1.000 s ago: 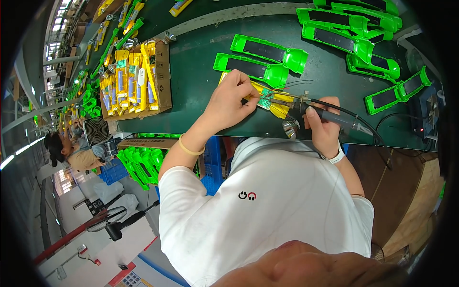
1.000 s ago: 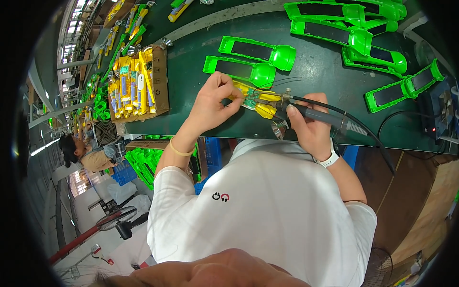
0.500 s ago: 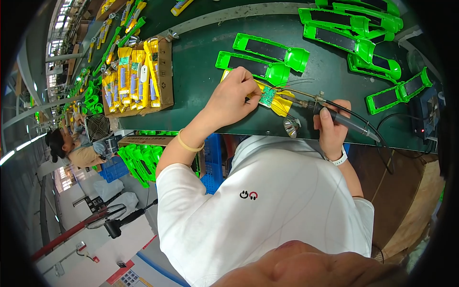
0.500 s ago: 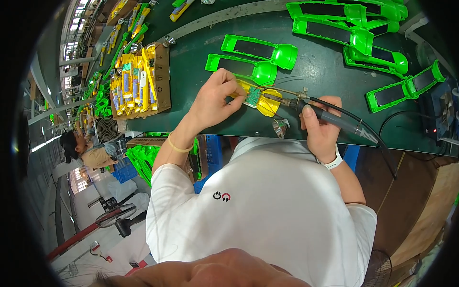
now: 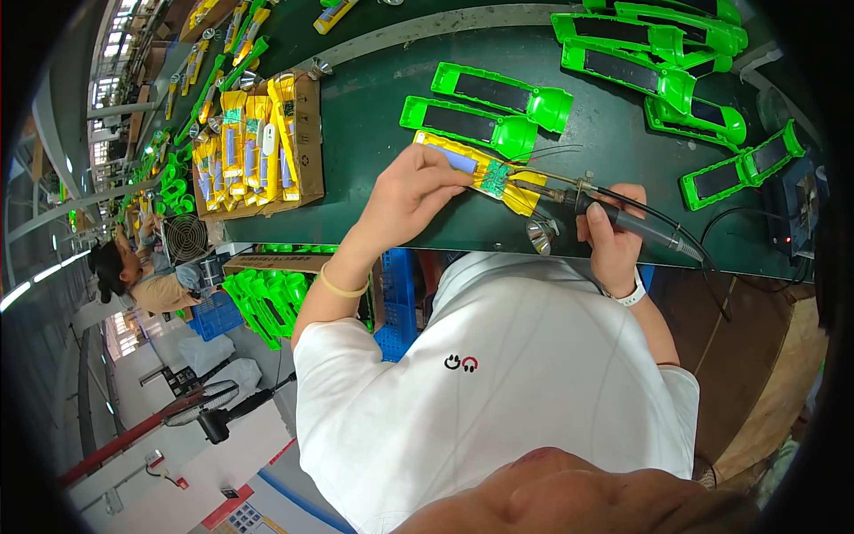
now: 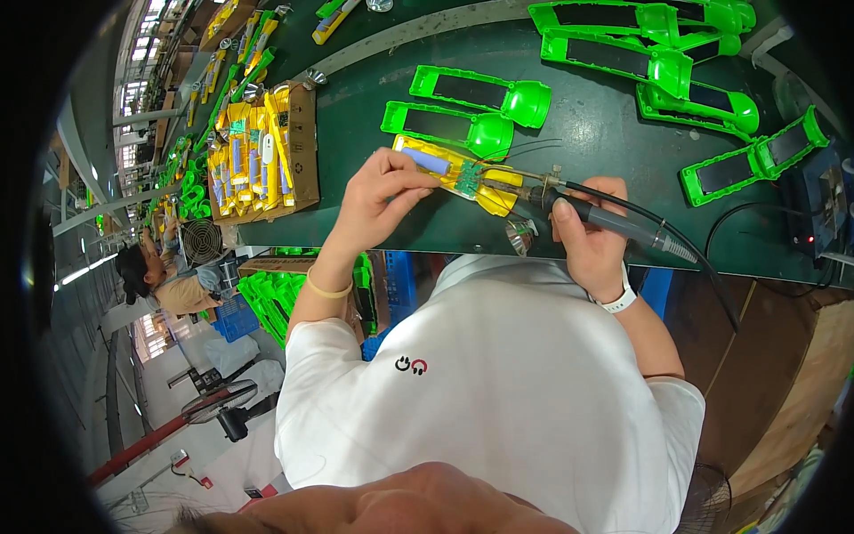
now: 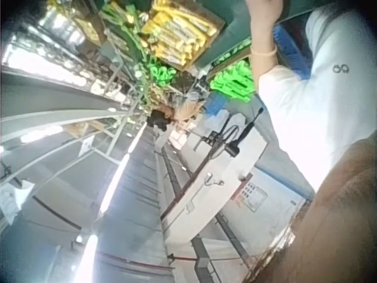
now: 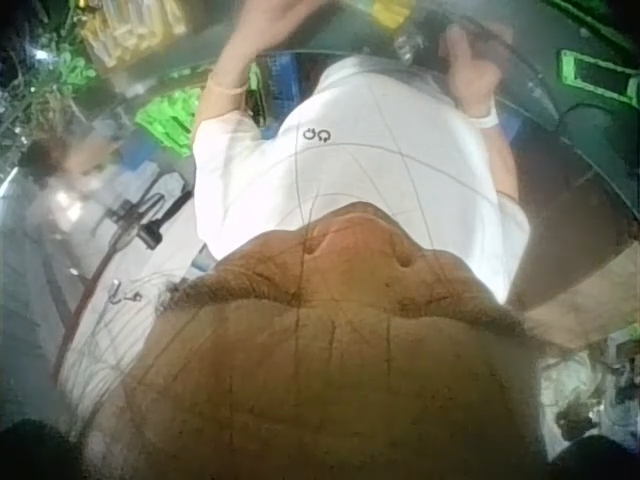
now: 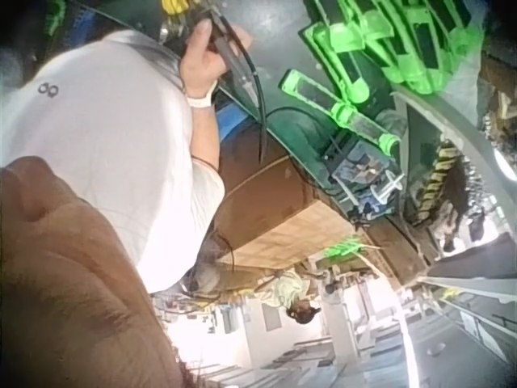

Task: Soldering electrical components and circuit boards onto flashlight housings on an assembly line.

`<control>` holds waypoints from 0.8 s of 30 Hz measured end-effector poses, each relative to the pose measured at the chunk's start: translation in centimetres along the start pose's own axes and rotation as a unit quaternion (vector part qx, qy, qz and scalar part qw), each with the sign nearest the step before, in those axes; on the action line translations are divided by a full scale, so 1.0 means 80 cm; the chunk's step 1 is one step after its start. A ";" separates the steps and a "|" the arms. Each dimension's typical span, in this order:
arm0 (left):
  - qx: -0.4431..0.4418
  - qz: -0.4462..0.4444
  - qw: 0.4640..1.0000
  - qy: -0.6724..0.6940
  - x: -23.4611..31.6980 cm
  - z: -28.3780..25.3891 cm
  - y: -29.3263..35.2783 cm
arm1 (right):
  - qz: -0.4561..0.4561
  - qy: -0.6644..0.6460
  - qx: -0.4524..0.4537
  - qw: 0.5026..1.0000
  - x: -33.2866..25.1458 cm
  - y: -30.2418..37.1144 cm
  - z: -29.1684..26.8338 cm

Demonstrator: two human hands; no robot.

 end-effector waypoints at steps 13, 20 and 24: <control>-0.060 0.192 0.966 -0.165 -0.009 0.013 -0.011 | 0.009 0.028 -0.006 1.000 0.006 0.000 0.006; -0.077 0.181 0.963 -0.181 -0.008 0.012 -0.009 | 0.001 0.038 -0.031 0.999 0.012 -0.001 0.007; -0.085 0.175 0.960 -0.202 -0.007 0.013 -0.009 | 0.019 0.012 -0.016 1.000 0.009 0.000 0.012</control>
Point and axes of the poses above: each hand's wrist, its own y-axis away from the middle knuckle, its own z-axis out of the palm, x = y × z, the point moved 1 cm from there along -y, towards the middle knuckle, and after that the axes turned 12 degrees about y, right-handed, at the moved point
